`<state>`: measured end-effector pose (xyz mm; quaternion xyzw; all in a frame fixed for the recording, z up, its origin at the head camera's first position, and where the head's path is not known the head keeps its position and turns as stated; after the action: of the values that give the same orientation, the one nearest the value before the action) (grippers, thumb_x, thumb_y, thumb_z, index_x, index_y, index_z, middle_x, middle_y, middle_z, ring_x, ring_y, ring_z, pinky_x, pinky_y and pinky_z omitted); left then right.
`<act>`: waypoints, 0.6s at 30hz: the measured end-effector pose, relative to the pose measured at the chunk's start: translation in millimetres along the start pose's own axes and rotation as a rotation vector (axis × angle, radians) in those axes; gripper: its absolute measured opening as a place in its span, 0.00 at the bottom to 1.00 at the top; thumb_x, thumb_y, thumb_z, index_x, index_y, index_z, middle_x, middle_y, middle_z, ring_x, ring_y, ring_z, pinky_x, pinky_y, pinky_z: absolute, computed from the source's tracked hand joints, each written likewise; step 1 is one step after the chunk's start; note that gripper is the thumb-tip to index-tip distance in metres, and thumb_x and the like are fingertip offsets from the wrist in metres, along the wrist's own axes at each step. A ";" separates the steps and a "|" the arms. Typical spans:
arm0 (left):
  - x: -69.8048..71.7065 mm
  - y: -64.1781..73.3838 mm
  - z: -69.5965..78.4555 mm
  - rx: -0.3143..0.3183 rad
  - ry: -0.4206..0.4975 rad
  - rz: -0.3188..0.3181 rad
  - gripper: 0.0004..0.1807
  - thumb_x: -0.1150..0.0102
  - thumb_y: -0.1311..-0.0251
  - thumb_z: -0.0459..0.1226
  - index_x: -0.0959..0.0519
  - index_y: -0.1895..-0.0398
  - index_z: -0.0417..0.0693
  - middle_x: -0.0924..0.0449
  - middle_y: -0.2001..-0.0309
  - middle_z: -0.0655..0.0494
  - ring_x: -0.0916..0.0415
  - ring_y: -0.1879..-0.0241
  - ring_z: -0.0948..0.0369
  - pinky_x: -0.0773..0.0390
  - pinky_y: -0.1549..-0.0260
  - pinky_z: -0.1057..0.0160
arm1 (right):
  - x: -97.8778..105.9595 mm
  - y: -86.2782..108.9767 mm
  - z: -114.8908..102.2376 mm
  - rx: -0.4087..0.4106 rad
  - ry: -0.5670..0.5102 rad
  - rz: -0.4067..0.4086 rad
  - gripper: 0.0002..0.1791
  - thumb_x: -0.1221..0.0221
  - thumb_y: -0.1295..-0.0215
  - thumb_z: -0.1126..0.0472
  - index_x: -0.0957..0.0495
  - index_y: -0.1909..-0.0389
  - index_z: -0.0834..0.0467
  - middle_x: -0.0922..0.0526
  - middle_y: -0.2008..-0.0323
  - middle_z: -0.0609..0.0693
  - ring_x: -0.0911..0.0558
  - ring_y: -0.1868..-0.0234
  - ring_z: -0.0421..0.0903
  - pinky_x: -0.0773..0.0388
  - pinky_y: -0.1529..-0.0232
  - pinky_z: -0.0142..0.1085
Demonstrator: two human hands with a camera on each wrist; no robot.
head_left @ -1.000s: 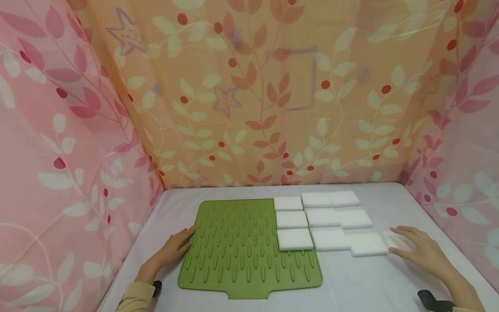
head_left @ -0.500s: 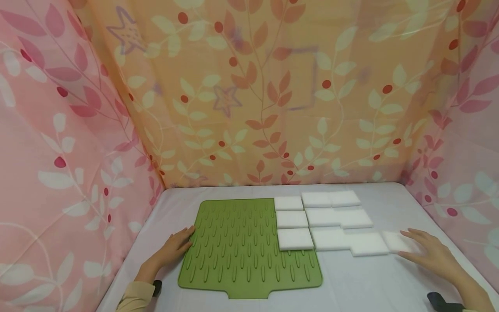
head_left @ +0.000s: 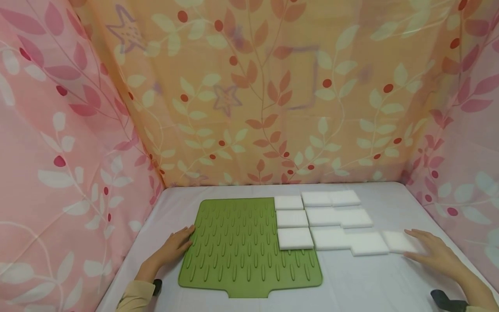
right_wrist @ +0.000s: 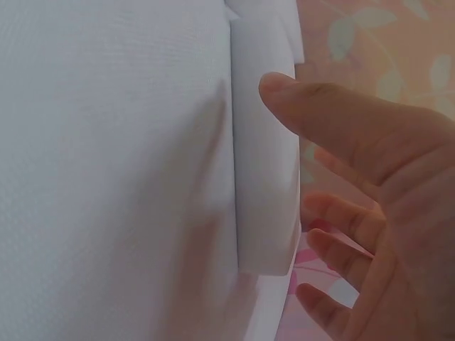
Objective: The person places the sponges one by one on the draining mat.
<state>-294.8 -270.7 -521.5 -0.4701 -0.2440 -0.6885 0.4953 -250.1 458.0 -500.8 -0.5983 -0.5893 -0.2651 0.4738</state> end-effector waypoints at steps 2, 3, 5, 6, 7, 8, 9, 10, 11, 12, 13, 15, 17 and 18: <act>-0.1 -0.3 -0.2 0.000 -0.003 -0.001 0.28 0.50 0.34 0.38 0.40 0.33 0.38 0.38 0.34 0.40 0.43 0.35 0.40 0.51 0.44 0.28 | -0.2 -0.7 0.1 0.012 0.000 -0.002 0.39 0.29 0.56 0.55 0.32 0.43 0.68 0.33 0.48 0.73 0.36 0.49 0.72 0.42 0.58 0.69; -0.2 -0.4 -0.3 0.000 -0.005 -0.002 0.28 0.50 0.34 0.38 0.40 0.33 0.38 0.38 0.34 0.40 0.43 0.35 0.41 0.51 0.44 0.28 | 0.1 -1.4 0.4 0.019 0.001 0.001 0.39 0.29 0.56 0.56 0.32 0.44 0.68 0.33 0.48 0.74 0.36 0.50 0.72 0.41 0.58 0.69; 0.0 -0.6 0.0 -0.002 -0.002 -0.003 0.28 0.50 0.34 0.38 0.40 0.33 0.38 0.38 0.34 0.40 0.43 0.35 0.40 0.51 0.44 0.28 | -0.1 -2.1 0.9 0.026 -0.001 0.000 0.39 0.29 0.57 0.56 0.31 0.44 0.68 0.33 0.48 0.74 0.36 0.50 0.72 0.41 0.58 0.69; 0.0 -0.7 0.2 -0.004 -0.003 -0.003 0.28 0.50 0.34 0.38 0.40 0.33 0.38 0.38 0.34 0.40 0.43 0.35 0.40 0.51 0.44 0.28 | -0.1 -2.4 1.2 0.029 -0.004 -0.001 0.38 0.29 0.57 0.56 0.31 0.45 0.69 0.33 0.48 0.74 0.36 0.50 0.72 0.42 0.57 0.69; 0.2 -0.8 0.5 -0.006 -0.002 -0.002 0.28 0.50 0.34 0.38 0.40 0.33 0.37 0.38 0.34 0.40 0.43 0.35 0.40 0.51 0.44 0.28 | -0.5 -2.6 1.8 0.030 -0.010 -0.005 0.38 0.29 0.56 0.56 0.31 0.45 0.69 0.33 0.48 0.74 0.36 0.50 0.72 0.42 0.57 0.69; 0.4 -0.8 0.8 -0.008 -0.001 -0.002 0.28 0.50 0.34 0.38 0.40 0.33 0.37 0.38 0.34 0.39 0.43 0.35 0.40 0.51 0.44 0.28 | -0.6 -2.9 2.5 0.030 -0.015 -0.006 0.38 0.29 0.56 0.56 0.31 0.45 0.69 0.33 0.48 0.74 0.36 0.50 0.72 0.42 0.57 0.69; 0.5 -0.8 1.2 -0.011 -0.002 -0.001 0.28 0.50 0.34 0.37 0.40 0.33 0.37 0.38 0.34 0.39 0.43 0.35 0.40 0.51 0.44 0.28 | -0.5 -3.2 3.4 0.028 -0.018 -0.007 0.38 0.29 0.57 0.56 0.31 0.45 0.69 0.33 0.48 0.74 0.36 0.50 0.72 0.42 0.56 0.69; 0.7 -0.8 1.6 -0.014 -0.004 -0.002 0.28 0.50 0.34 0.37 0.40 0.33 0.37 0.38 0.34 0.39 0.43 0.35 0.39 0.50 0.45 0.28 | -1.0 -3.3 4.5 0.023 -0.019 -0.012 0.38 0.29 0.56 0.56 0.31 0.45 0.69 0.33 0.48 0.75 0.36 0.50 0.72 0.43 0.56 0.69; 0.8 -0.8 2.0 -0.016 -0.005 -0.002 0.28 0.50 0.34 0.37 0.40 0.33 0.37 0.38 0.34 0.39 0.43 0.35 0.39 0.50 0.45 0.28 | -1.4 -3.5 5.9 0.016 -0.018 -0.018 0.38 0.29 0.56 0.55 0.32 0.45 0.69 0.33 0.48 0.75 0.36 0.50 0.72 0.43 0.56 0.69; 0.9 -0.8 2.1 -0.017 -0.004 -0.001 0.28 0.50 0.34 0.37 0.40 0.33 0.36 0.38 0.35 0.39 0.43 0.35 0.39 0.50 0.45 0.28 | -1.8 -3.6 7.1 0.011 -0.017 -0.024 0.38 0.29 0.55 0.55 0.32 0.45 0.70 0.33 0.48 0.75 0.36 0.50 0.73 0.43 0.56 0.69; 0.9 -0.8 2.1 -0.016 -0.001 -0.001 0.29 0.50 0.35 0.37 0.40 0.33 0.37 0.38 0.35 0.39 0.43 0.35 0.39 0.50 0.45 0.28 | -2.2 -3.7 8.3 0.005 -0.015 -0.029 0.38 0.29 0.55 0.55 0.32 0.45 0.70 0.33 0.48 0.75 0.36 0.50 0.73 0.42 0.56 0.69; 1.0 -0.7 2.4 -0.019 -0.004 -0.001 0.28 0.50 0.34 0.37 0.40 0.33 0.36 0.38 0.35 0.39 0.42 0.35 0.39 0.50 0.45 0.27 | -2.8 -4.1 10.4 -0.005 -0.008 -0.039 0.38 0.29 0.55 0.54 0.32 0.45 0.69 0.33 0.48 0.75 0.36 0.50 0.73 0.42 0.56 0.69; 0.9 -0.8 2.2 -0.020 -0.004 0.001 0.28 0.50 0.34 0.37 0.40 0.33 0.36 0.38 0.35 0.39 0.42 0.35 0.39 0.50 0.45 0.27 | -2.7 -4.2 11.2 -0.010 -0.001 -0.043 0.38 0.30 0.54 0.54 0.32 0.46 0.69 0.33 0.49 0.76 0.36 0.50 0.72 0.42 0.56 0.69; 0.7 -0.9 2.1 -0.020 -0.005 0.001 0.28 0.50 0.34 0.37 0.40 0.33 0.36 0.38 0.35 0.39 0.42 0.35 0.39 0.50 0.45 0.27 | -2.3 -4.4 11.0 -0.009 0.000 -0.042 0.37 0.29 0.55 0.54 0.31 0.46 0.69 0.32 0.49 0.76 0.35 0.50 0.72 0.41 0.56 0.68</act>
<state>-294.8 -269.0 -519.8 -0.4768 -0.2379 -0.6897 0.4903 -257.4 466.0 -506.3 -0.5880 -0.6005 -0.2778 0.4653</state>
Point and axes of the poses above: each hand's wrist, its own y-axis away from the middle knuckle, its own x-axis out of the back of the hand, z = x × y, the point moved 8 cm from there along -y, towards the middle knuckle
